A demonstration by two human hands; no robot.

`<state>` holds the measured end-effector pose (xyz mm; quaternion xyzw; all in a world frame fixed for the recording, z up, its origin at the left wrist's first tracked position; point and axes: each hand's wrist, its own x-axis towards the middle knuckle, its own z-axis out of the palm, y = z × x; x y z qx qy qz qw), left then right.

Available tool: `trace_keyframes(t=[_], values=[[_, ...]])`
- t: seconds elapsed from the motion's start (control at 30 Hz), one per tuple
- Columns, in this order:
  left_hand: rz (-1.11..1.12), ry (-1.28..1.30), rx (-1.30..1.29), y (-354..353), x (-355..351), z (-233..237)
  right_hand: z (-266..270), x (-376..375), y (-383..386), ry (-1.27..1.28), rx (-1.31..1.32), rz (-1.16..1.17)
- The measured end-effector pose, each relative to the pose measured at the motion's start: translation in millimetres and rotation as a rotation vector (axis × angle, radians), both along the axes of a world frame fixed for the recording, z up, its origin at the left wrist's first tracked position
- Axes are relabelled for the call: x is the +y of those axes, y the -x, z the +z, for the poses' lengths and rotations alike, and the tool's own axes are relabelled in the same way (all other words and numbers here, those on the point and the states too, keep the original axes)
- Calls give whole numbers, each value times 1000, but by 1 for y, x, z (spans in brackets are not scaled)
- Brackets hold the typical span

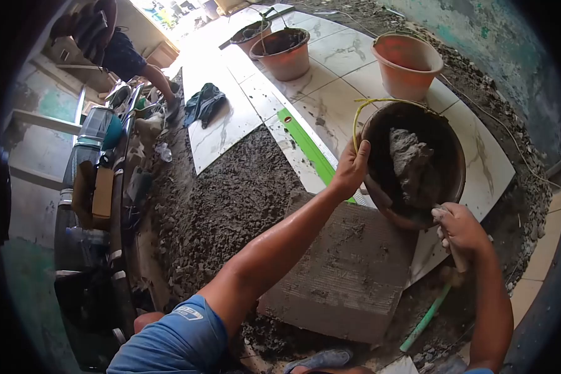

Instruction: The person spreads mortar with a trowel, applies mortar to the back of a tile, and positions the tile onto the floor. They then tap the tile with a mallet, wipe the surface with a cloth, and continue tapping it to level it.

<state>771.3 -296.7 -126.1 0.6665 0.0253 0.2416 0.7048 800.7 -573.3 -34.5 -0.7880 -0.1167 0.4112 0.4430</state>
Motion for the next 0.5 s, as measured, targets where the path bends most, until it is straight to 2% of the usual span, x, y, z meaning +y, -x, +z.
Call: trace_keyframes(t=[0.07,0.2,0.23,0.3,0.33,0.37,0.4,0.47,0.5], values=[[-25,114,137,-1,11,-1,7,0,-11,4,-31,-21],[35,124,249,-2,35,-8,12,-1,-18,9,-102,-59],[-12,124,366,-1,48,-12,15,-1,-16,2,-102,-92],[-56,-51,448,2,62,-18,20,-6,-3,-10,-145,-97],[-59,-50,447,3,63,-15,22,-8,6,-18,-192,-97],[-31,-200,354,3,61,-13,28,-11,21,-13,-197,-98],[4,-341,258,4,63,-17,37,-13,38,5,-196,-139],[116,-469,407,9,79,-31,42,-19,73,9,-185,-173],[263,-544,455,28,84,-18,40,-25,91,0,-169,-186]])
